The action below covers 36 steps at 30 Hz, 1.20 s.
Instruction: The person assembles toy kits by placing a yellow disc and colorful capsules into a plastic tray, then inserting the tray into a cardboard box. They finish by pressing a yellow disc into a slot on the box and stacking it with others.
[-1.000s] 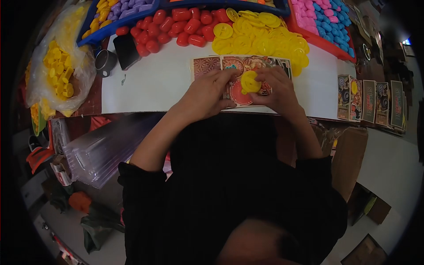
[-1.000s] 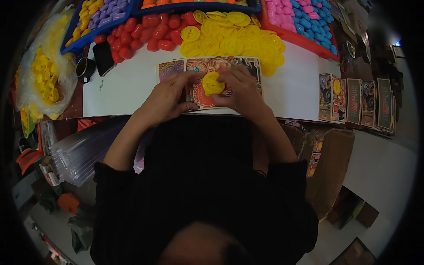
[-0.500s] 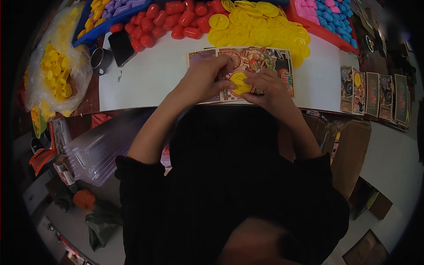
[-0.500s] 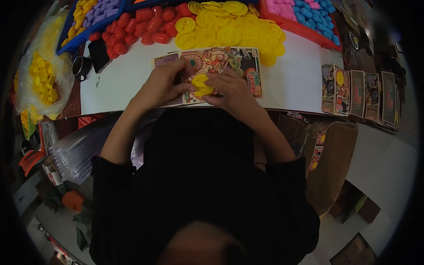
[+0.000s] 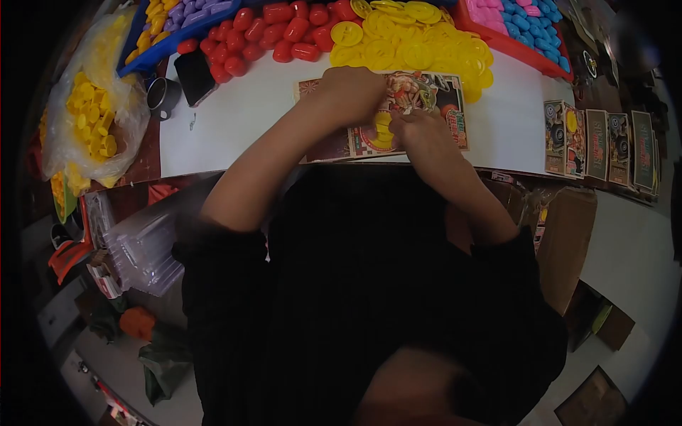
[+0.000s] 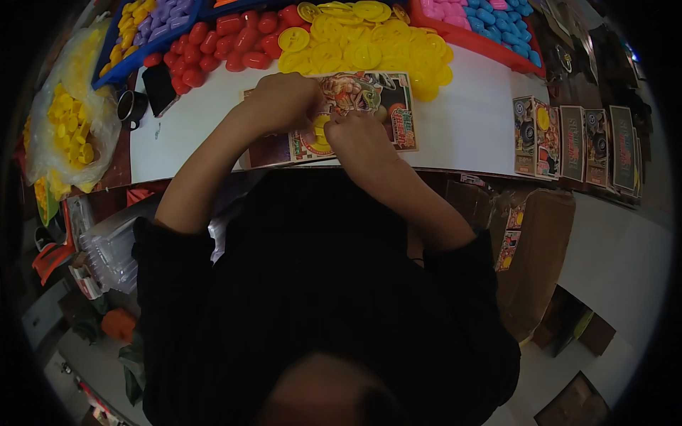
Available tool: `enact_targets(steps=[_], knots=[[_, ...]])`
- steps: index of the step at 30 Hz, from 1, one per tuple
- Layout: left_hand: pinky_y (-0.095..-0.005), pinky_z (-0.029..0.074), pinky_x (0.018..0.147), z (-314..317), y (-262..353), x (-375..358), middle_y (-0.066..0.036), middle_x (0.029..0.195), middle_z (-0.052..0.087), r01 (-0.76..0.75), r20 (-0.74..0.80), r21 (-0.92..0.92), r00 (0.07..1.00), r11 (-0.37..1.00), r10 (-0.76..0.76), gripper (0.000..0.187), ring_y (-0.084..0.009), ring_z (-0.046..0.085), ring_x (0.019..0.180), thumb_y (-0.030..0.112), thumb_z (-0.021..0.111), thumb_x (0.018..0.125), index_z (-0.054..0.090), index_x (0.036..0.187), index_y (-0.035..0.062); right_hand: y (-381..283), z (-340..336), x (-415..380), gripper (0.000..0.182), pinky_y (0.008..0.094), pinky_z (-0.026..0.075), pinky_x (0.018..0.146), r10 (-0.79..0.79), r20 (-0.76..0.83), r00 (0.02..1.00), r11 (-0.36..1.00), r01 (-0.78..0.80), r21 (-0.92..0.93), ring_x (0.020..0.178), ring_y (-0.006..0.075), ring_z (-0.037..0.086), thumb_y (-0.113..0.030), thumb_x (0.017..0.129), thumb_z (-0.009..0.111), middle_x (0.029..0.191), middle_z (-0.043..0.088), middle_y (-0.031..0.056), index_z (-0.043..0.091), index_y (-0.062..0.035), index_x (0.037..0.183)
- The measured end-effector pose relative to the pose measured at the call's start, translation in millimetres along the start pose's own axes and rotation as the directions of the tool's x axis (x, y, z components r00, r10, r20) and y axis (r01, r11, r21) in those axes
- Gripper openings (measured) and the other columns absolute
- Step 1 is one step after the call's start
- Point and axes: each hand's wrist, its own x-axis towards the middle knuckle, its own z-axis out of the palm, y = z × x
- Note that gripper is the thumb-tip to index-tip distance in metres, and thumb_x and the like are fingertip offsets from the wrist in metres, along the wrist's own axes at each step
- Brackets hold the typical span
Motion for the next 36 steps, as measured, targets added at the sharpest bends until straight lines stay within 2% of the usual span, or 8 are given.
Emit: enact_targets(steps=[2, 4, 7, 14, 16, 24, 29, 36], knots=[[-0.0389, 0.049, 0.067, 6.8, -14.6, -12.9, -0.007, 0.076, 0.065, -0.006, -0.021, -0.045, 1.0, 0.999, 0.005, 0.037, -0.0281, 0.063, 0.078, 0.021, 0.081, 0.056, 0.066, 0.088, 0.0099, 23.9, 1.3, -9.9, 0.027, 0.0308, 0.049, 0.064, 0.111, 0.085, 0.99, 0.861, -0.138, 0.489, 0.079, 0.0206, 0.062, -0.006, 0.075, 0.063, 0.083, 0.065, 0.0146, 0.06, 0.002, 0.1], [-0.0355, 0.048, 0.065, 35.5, -46.6, -29.3, -0.008, 0.082, 0.064, -0.008, -0.84, 0.033, 0.541, 0.999, 0.032, 0.052, -0.0251, 0.063, 0.077, 0.021, 0.077, 0.064, 0.057, 0.111, 0.0086, 40.7, 5.0, -18.3, 0.031, 0.0276, 0.05, 0.067, 0.156, 0.192, 0.969, 0.489, -0.245, 0.837, 0.084, 0.0172, 0.062, -0.003, 0.078, 0.06, 0.089, 0.065, 0.0139, 0.058, 0.0022, 0.108], [-0.0309, 0.049, 0.061, 55.8, -76.3, -56.2, -0.008, 0.073, 0.059, 0.054, -0.467, -0.71, 0.71, 0.702, -0.527, 0.062, -0.0196, 0.061, 0.07, 0.03, 0.068, 0.078, 0.038, 0.128, 0.007, 22.5, 8.6, -48.3, 0.04, 0.0261, 0.051, 0.069, 0.566, 0.099, 0.818, 0.018, -0.132, 0.991, 0.088, 0.0151, 0.058, -0.002, 0.08, 0.063, 0.101, 0.06, 0.0103, 0.054, 0.0007, 0.119], [-0.0224, 0.044, 0.062, -15.4, 33.6, -86.8, -0.005, 0.083, 0.054, -0.375, -0.432, -0.88, 0.887, 0.292, -0.164, 0.055, -0.0093, 0.052, 0.067, 0.026, 0.058, 0.088, 0.033, 0.133, 0.0071, -31.1, -40.4, -73.7, 0.031, 0.0238, 0.046, 0.055, -0.015, -0.695, 0.719, 0.996, 0.069, 0.05, 0.066, 0.0149, 0.053, -0.008, 0.067, 0.074, 0.086, 0.055, 0.006, 0.068, -0.0016, 0.097], [-0.0216, 0.043, 0.066, -24.0, 37.5, -65.5, -0.004, 0.094, 0.053, -0.625, -0.728, -0.657, 0.671, 0.422, -0.138, 0.05, -0.0077, 0.05, 0.075, 0.025, 0.055, 0.09, 0.035, 0.133, 0.0088, -20.5, -55.6, -84.8, 0.02, 0.0264, 0.048, 0.062, 0.159, -0.822, 0.547, 0.987, -0.06, 0.151, 0.07, 0.016, 0.055, -0.004, 0.073, 0.067, 0.088, 0.056, 0.0068, 0.067, 0.0007, 0.093], [-0.0165, 0.038, 0.064, 5.0, 35.0, -17.3, 0.002, 0.101, 0.058, -0.28, -0.28, -0.959, 0.96, -0.038, -0.005, 0.042, -0.0052, 0.044, 0.072, 0.026, 0.06, 0.088, 0.05, 0.125, 0.009, 10.8, -42.5, -88.3, 0.039, 0.0278, 0.042, 0.082, 0.806, -0.219, 0.551, 0.041, 0.316, 0.948, 0.096, 0.0177, 0.052, 0.003, 0.077, 0.061, 0.107, 0.055, 0.0137, 0.054, 0.0008, 0.115], [-0.0288, 0.042, 0.078, -5.8, 36.3, -6.9, -0.002, 0.103, 0.058, -0.661, -0.779, -0.158, 0.54, 0.734, 0.318, 0.042, -0.0181, 0.052, 0.092, 0.002, 0.069, 0.071, 0.059, 0.112, 0.0076, 38.4, -50.2, -88.5, 0.044, 0.0348, 0.039, 0.094, 0.53, -0.472, 0.705, 0.704, -0.056, 0.708, 0.113, 0.0253, 0.047, 0.0, 0.07, 0.07, 0.119, 0.053, 0.0126, 0.058, -0.006, 0.113], [-0.0446, 0.04, 0.094, -40.1, 37.5, -18.5, -0.013, 0.128, 0.048, -0.585, -0.45, 0.066, 0.705, 0.808, 0.548, 0.054, -0.0346, 0.043, 0.117, 0.041, 0.072, 0.068, 0.059, 0.113, 0.0121, 42.2, -93.1, -82.8, 0.051, 0.0406, 0.041, 0.095, 0.225, -0.217, 0.95, 0.938, -0.151, 0.313, 0.119, 0.033, 0.044, -0.016, 0.064, 0.076, 0.132, 0.045, 0.0141, 0.06, -0.0103, 0.113]])
